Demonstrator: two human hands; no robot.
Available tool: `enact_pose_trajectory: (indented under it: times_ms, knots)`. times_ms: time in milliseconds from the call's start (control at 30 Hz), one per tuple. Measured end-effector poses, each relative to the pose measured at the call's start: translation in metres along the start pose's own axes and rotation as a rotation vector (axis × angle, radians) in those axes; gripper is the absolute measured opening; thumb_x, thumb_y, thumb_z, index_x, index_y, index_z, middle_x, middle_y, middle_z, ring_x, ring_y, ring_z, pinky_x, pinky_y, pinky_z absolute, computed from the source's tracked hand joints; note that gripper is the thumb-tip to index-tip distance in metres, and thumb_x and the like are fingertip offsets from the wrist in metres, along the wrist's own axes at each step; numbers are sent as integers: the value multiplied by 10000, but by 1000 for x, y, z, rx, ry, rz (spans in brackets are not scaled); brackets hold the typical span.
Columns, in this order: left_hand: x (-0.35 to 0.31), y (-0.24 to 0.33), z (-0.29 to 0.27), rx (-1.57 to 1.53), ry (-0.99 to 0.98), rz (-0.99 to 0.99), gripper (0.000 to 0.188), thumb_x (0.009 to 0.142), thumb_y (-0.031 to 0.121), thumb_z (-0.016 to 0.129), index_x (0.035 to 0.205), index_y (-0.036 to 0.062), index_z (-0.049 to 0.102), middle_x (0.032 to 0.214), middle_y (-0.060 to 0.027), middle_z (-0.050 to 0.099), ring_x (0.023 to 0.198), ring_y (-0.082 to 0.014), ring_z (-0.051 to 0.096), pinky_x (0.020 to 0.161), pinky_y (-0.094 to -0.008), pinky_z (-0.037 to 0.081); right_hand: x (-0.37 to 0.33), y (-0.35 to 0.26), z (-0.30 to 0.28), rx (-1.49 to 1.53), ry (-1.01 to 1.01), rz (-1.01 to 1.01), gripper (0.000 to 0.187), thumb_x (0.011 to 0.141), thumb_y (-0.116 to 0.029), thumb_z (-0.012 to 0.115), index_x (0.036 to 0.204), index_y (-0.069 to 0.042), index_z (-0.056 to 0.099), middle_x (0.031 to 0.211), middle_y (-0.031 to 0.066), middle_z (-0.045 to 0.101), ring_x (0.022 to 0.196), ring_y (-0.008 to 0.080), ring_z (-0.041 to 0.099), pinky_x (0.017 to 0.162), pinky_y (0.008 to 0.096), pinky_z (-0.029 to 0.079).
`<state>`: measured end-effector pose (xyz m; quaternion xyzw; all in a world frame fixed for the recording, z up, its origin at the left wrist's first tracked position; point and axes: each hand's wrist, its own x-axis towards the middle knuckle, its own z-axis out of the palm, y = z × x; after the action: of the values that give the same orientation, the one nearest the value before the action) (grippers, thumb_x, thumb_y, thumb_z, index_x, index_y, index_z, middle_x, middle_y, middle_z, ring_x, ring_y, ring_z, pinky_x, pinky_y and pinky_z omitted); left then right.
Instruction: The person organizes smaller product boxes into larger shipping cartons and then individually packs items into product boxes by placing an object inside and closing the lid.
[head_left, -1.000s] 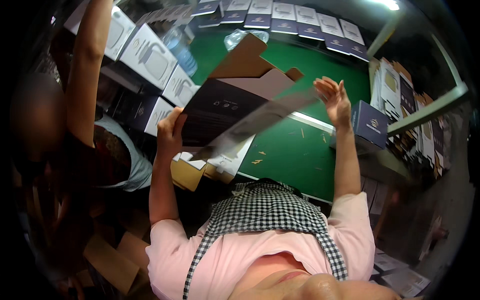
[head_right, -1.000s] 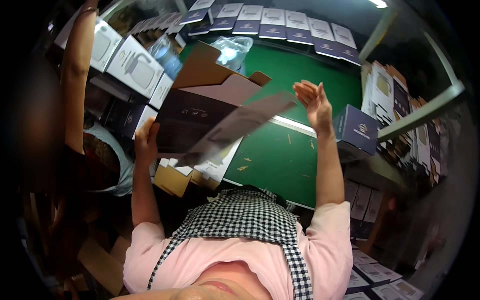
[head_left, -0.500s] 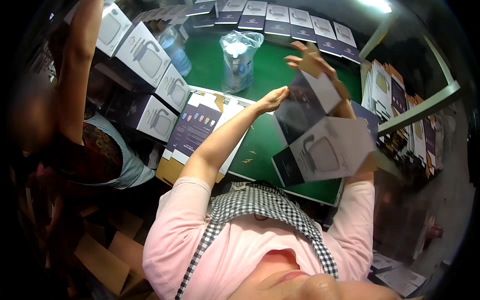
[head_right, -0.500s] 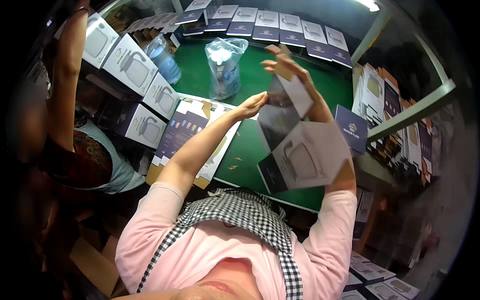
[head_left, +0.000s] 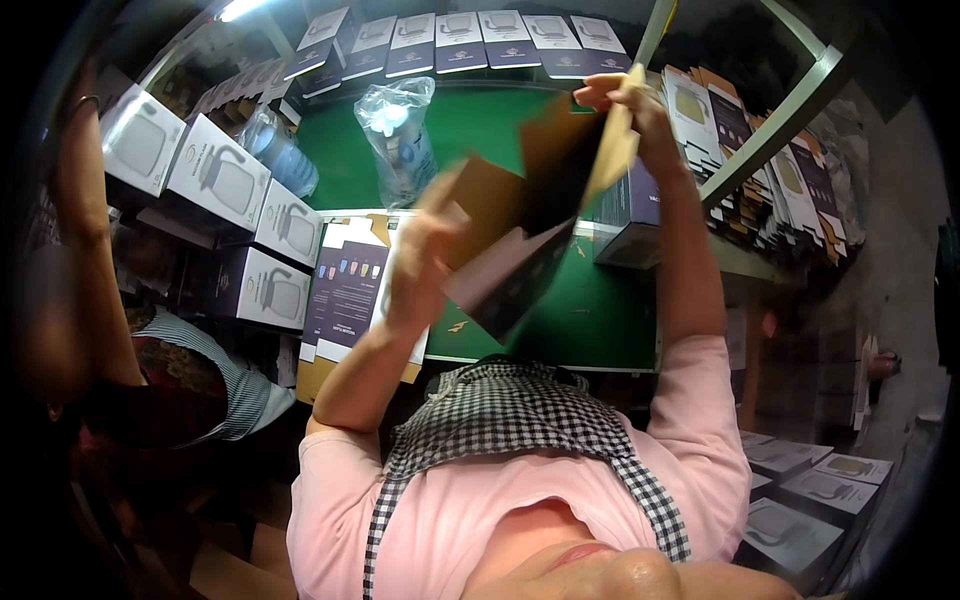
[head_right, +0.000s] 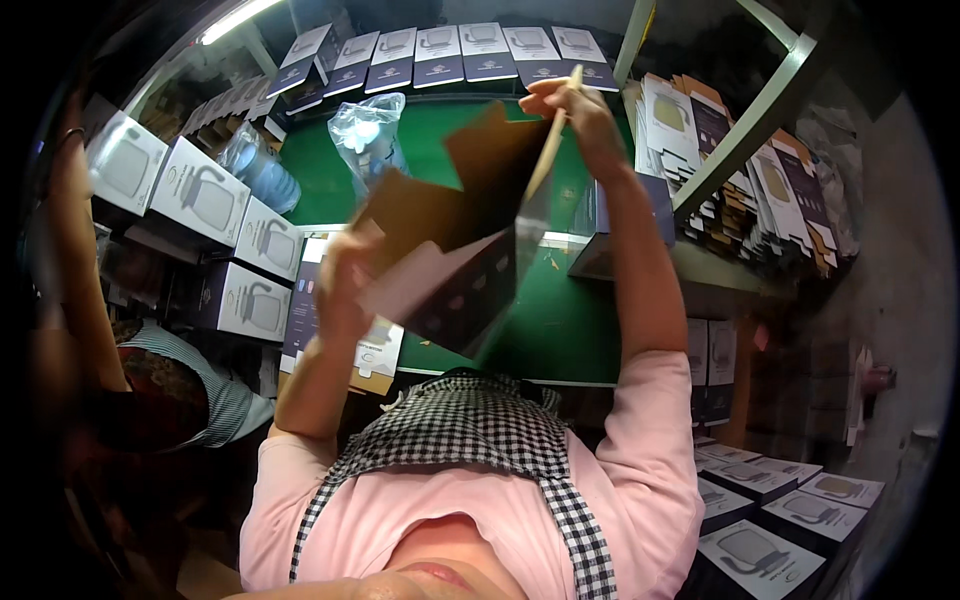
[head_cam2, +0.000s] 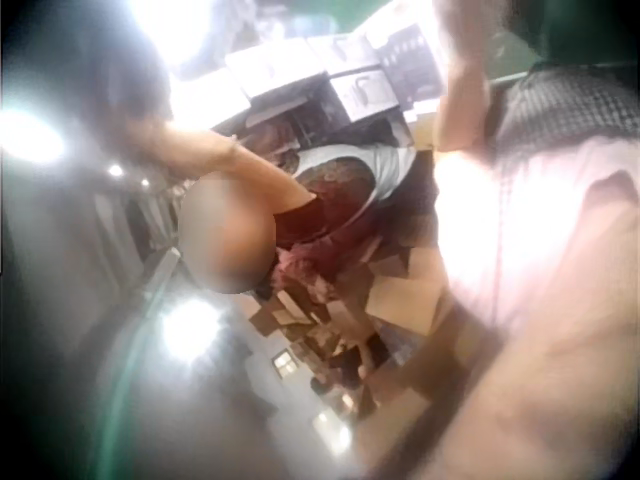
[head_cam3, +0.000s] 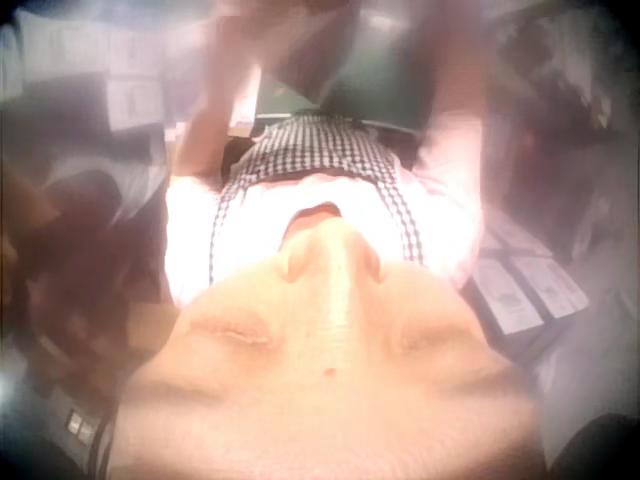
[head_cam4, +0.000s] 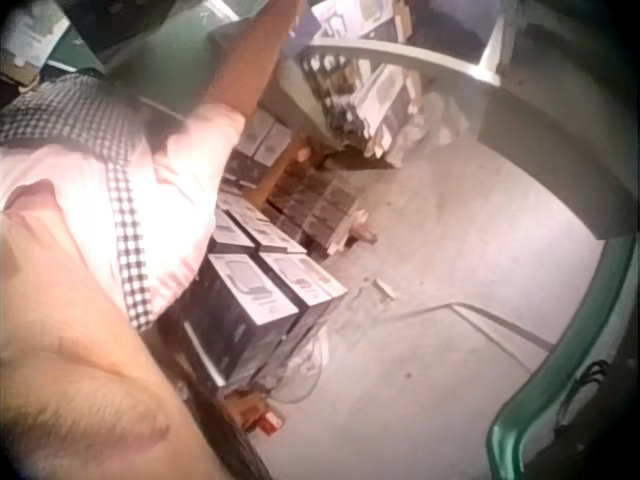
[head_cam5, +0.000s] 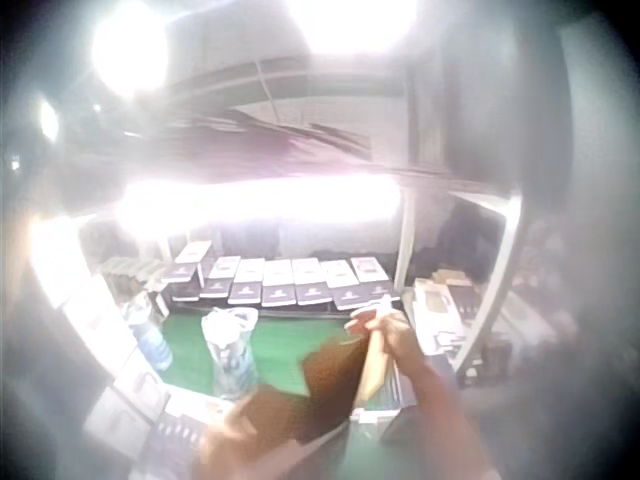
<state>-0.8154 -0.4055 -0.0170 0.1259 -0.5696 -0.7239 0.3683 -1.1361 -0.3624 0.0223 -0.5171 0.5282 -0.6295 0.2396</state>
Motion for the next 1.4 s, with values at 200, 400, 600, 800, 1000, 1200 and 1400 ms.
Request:
enact_pose_trajectory:
  times_ms: [200, 400, 600, 800, 1000, 1200, 1400]
  knots:
    - [28, -24, 4, 94, -99, -192, 1013, 841, 196, 762, 1521, -68, 58, 1535, -210, 292, 1398, -284, 348, 1132, -351, 316, -61, 3, 58, -506, -540, 86, 1061, 832, -555, 659, 1548, -10, 97, 1582, 230, 207, 1475, 342, 201, 1186, 391, 228]
    - [12, -113, -29, 530, 91, -131, 952, 925, 436, 655, 1523, -63, 109, 1529, -236, 281, 1423, -304, 273, 1171, -345, 186, -76, 126, 129, -838, -127, 150, 1135, 793, -655, 666, 1554, -63, 69, 1519, 252, 303, 1434, 380, 263, 1168, 515, 202]
    - [-3, -116, -88, 267, 559, -36, 593, 1017, 470, 466, 1381, 3, 423, 1130, -103, 589, 974, -172, 576, 831, -290, 476, -86, 114, 138, -663, -635, -250, 1007, 744, -754, 607, 1426, -40, 408, 1548, 242, 268, 1475, 391, 154, 1188, 572, 4]
    - [-2, -97, -91, 202, -119, -32, 789, 986, 561, 450, 1539, 48, 218, 1580, -136, 239, 1446, -264, 247, 1169, -385, 211, -91, 129, 137, -704, -442, -250, 657, 830, -453, 700, 1265, 9, 530, 1371, 199, 517, 1359, 390, 398, 1177, 559, 183]
    - [49, -92, -79, 1091, 126, -394, 1143, 773, 443, 816, 1530, -21, 98, 1371, -341, 454, 1260, -391, 509, 1056, -382, 404, -110, 143, 162, -10, 378, -138, 330, 845, 85, 570, 1141, -29, 479, 1228, 165, 550, 1178, 281, 547, 1065, 391, 412]
    - [47, -99, -77, 1437, 129, -352, 1060, 750, 433, 815, 1472, -57, 213, 1009, -310, 658, 955, -441, 656, 902, -440, 509, -172, 310, 155, 234, 385, 816, 299, 1001, -361, 505, 912, -78, 539, 698, -10, 488, 581, 134, 447, 520, 307, 365]
    - [12, -67, -131, 919, 274, -305, 532, 1026, 408, 471, 1465, 145, 327, 988, -184, 672, 864, -240, 673, 716, -339, 540, -167, 287, 130, 622, 344, 760, 334, 890, -420, 684, 979, -108, 606, 832, 2, 605, 626, 114, 547, 550, 267, 466]
